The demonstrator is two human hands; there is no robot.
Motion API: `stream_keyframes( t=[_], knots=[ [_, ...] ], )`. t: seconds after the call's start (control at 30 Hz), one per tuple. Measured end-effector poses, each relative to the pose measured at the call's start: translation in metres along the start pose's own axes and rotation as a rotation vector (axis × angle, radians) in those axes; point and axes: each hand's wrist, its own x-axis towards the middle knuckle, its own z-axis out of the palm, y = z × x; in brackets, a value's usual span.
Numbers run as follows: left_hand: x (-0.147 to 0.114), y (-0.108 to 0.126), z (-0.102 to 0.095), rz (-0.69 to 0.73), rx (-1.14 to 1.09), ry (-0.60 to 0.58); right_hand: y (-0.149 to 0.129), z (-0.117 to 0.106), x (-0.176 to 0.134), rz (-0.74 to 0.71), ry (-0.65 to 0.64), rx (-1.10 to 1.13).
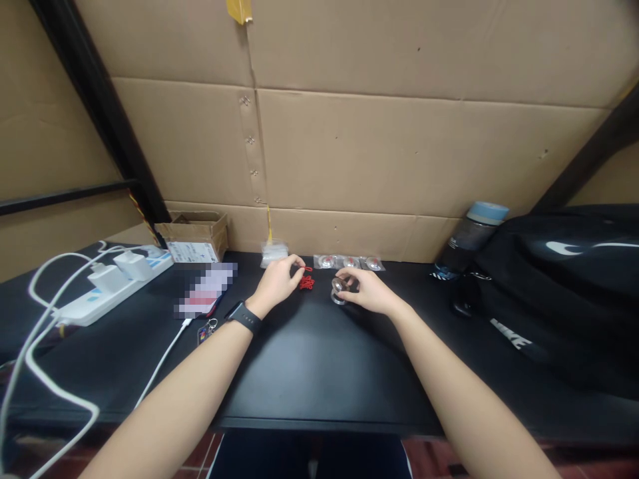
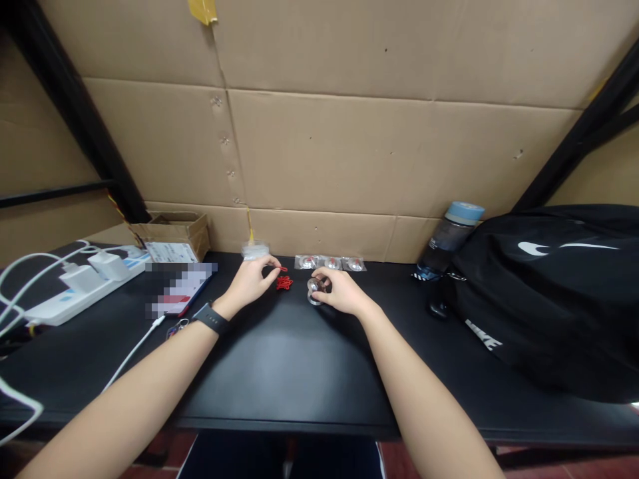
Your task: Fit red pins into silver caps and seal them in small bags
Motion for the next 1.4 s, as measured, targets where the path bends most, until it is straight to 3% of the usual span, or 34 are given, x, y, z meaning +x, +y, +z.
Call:
stream_keyframes(
  t=[0.37,0.7,0.83,0.97,1.4],
  knots=[
    [0.001,0.017,-0.003,0.122,-0.053,0.033,-0.004,0.010,0.003,0.069,0.102,0.257],
    [-0.001,0.026,-0.007,0.096,-0.059,0.019,-0.013,0.019,0.003,0.054,0.169,0.438],
    [-0.002,0.029,-0.006,0.082,-0.059,-0.030,-0.021,0.021,0.001,0.015,0.215,0.421],
    [-0.005,0.037,-0.004,0.083,-0.077,-0.052,-0.035,0.021,0.000,-0.076,0.297,0.259],
    [-0.009,0.043,0.012,0.001,-0.305,0.017,-0.046,0.027,-0.002,-0.138,0.370,0.229]
  ],
)
